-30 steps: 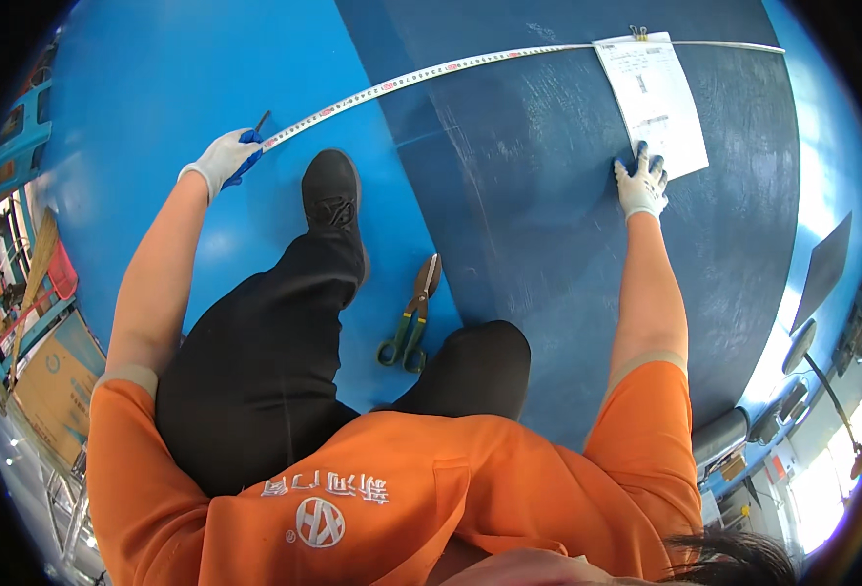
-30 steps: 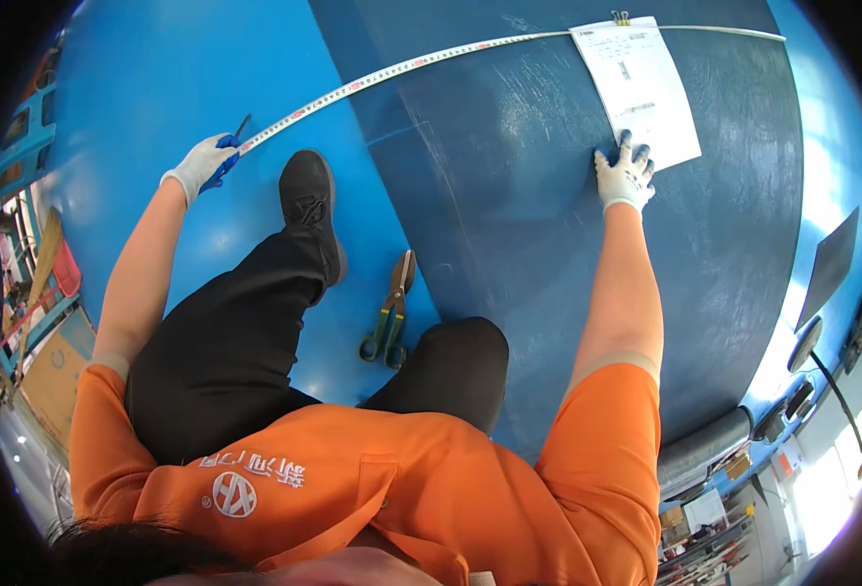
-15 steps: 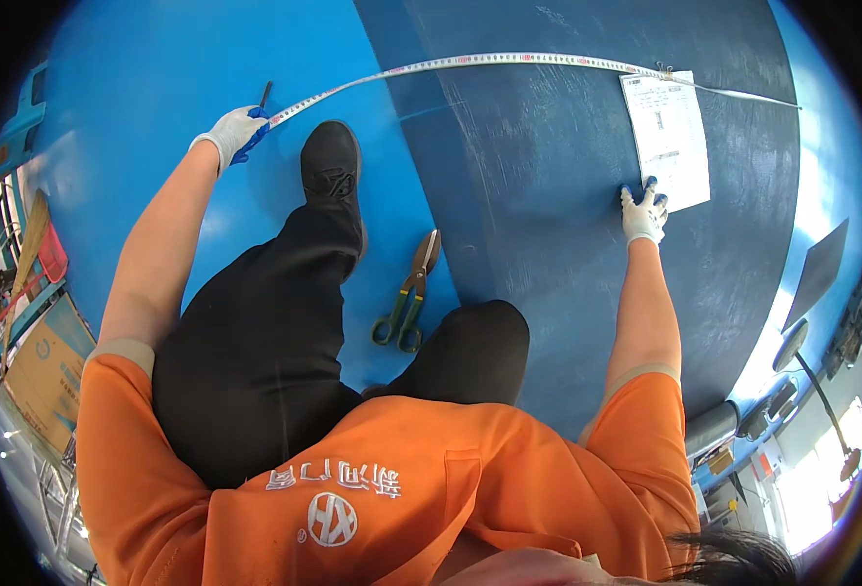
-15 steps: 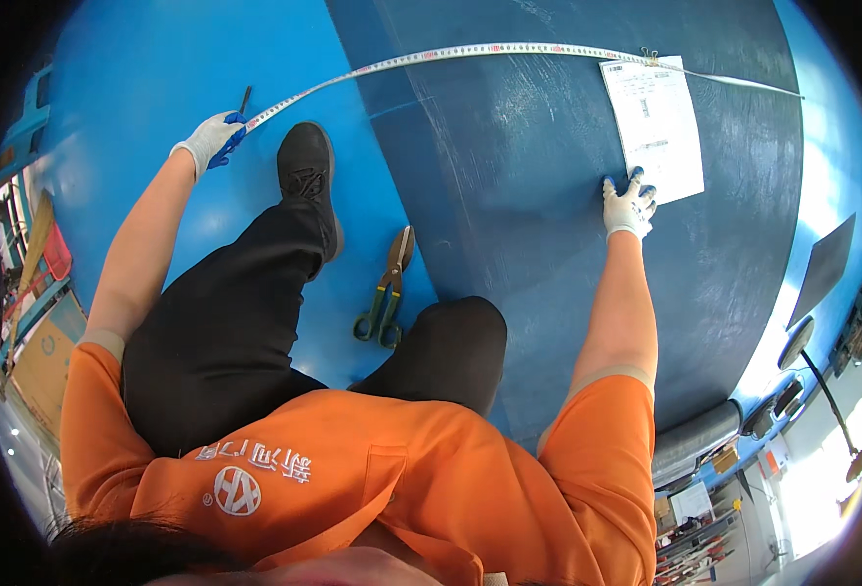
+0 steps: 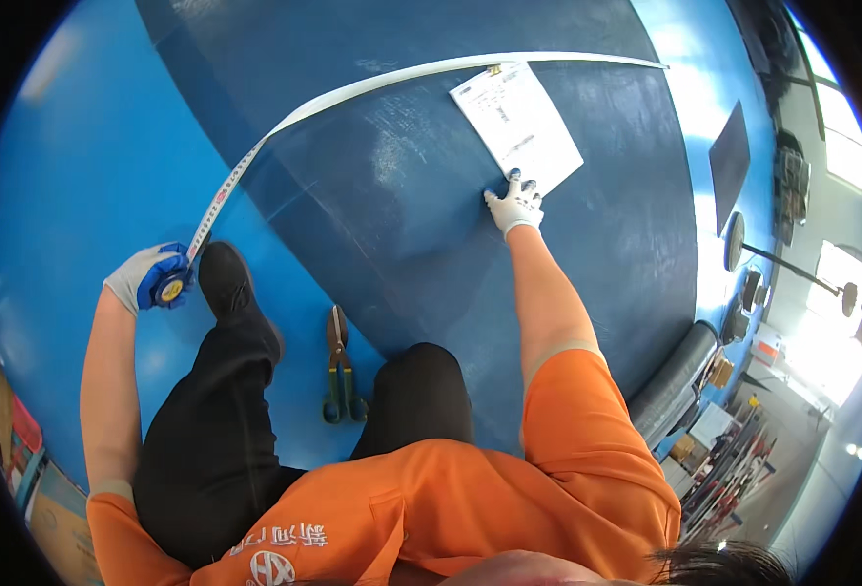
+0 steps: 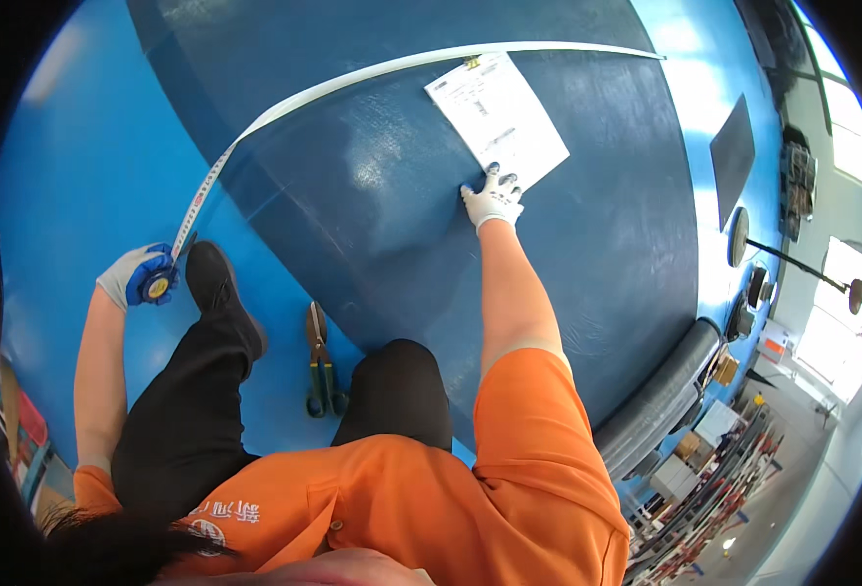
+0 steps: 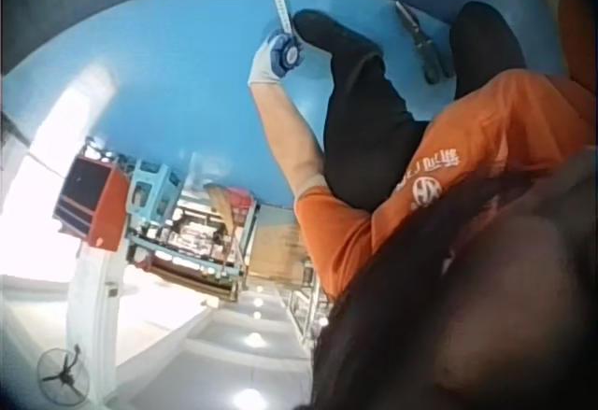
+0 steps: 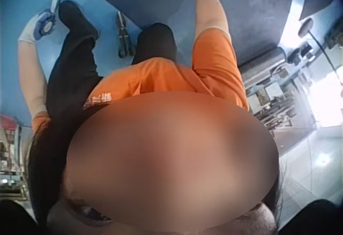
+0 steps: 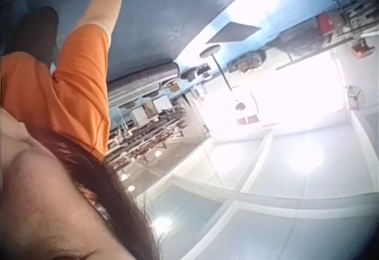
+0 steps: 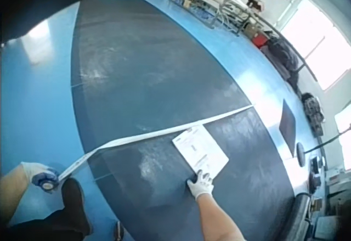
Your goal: Measuring and marking a large blue sheet of material on the fabrication floor using a measuring tape and a marking tool.
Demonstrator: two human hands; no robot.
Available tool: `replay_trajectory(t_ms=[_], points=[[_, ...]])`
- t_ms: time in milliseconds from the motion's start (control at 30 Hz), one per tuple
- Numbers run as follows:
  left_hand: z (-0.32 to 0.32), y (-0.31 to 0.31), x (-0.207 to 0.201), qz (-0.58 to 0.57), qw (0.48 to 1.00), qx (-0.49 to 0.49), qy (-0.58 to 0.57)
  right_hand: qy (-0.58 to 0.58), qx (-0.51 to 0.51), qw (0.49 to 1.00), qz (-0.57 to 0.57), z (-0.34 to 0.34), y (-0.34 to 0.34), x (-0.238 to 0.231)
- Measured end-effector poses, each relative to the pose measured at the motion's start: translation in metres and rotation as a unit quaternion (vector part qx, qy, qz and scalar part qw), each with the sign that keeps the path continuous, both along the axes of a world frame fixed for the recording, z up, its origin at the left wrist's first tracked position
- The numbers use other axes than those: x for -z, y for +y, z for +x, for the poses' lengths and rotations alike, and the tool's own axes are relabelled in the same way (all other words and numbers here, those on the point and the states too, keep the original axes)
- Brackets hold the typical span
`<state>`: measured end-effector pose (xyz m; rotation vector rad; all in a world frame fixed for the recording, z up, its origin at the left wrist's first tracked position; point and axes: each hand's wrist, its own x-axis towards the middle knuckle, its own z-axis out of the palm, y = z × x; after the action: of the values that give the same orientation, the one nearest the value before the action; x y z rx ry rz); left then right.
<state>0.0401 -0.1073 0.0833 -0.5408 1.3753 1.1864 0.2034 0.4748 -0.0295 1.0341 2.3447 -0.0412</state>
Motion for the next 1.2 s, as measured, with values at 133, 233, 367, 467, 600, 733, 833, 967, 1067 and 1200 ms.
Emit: replay_trajectory(t_ms=[133, 233, 367, 467, 600, 733, 833, 967, 1067, 1200], points=[[-0.009, -0.021, 0.011, -0.055, 0.993, 0.103, -0.024, -0.004, 0.001, 1.000, 0.019, -0.002, -0.003, -0.014], [-0.012, -0.045, 0.019, -0.094, 0.936, 0.334, 0.065, 0.029, -0.002, 0.999, 0.016, -0.011, -0.008, -0.024], [-0.010, -0.059, 0.021, 0.054, 0.646, 0.714, 0.263, 0.226, 0.096, 0.960, -0.134, -0.030, -0.025, -0.025], [0.005, -0.019, 0.007, -0.085, 0.917, 0.386, 0.043, 0.317, 0.377, 0.714, -0.498, -0.065, -0.047, -0.013], [0.016, -0.007, -0.005, -0.133, 0.965, 0.225, -0.039, 0.349, 0.427, 0.578, -0.602, -0.114, -0.096, -0.015], [0.019, -0.009, -0.005, -0.107, 0.975, 0.188, -0.042, 0.398, 0.404, 0.575, -0.589, -0.150, -0.109, -0.027], [0.021, -0.015, -0.002, -0.050, 0.989, 0.136, -0.037, 0.383, 0.393, 0.684, -0.480, -0.173, -0.116, -0.046], [0.020, -0.019, 0.002, -0.071, 0.992, 0.099, -0.022, 0.380, 0.396, 0.655, -0.520, -0.176, -0.113, -0.038], [0.020, -0.026, 0.005, -0.109, 0.989, 0.103, 0.002, 0.370, 0.401, 0.624, -0.560, -0.176, -0.115, -0.028], [0.018, -0.048, 0.015, -0.207, 0.922, 0.300, 0.130, 0.387, 0.389, 0.584, -0.599, -0.167, -0.135, -0.007]])
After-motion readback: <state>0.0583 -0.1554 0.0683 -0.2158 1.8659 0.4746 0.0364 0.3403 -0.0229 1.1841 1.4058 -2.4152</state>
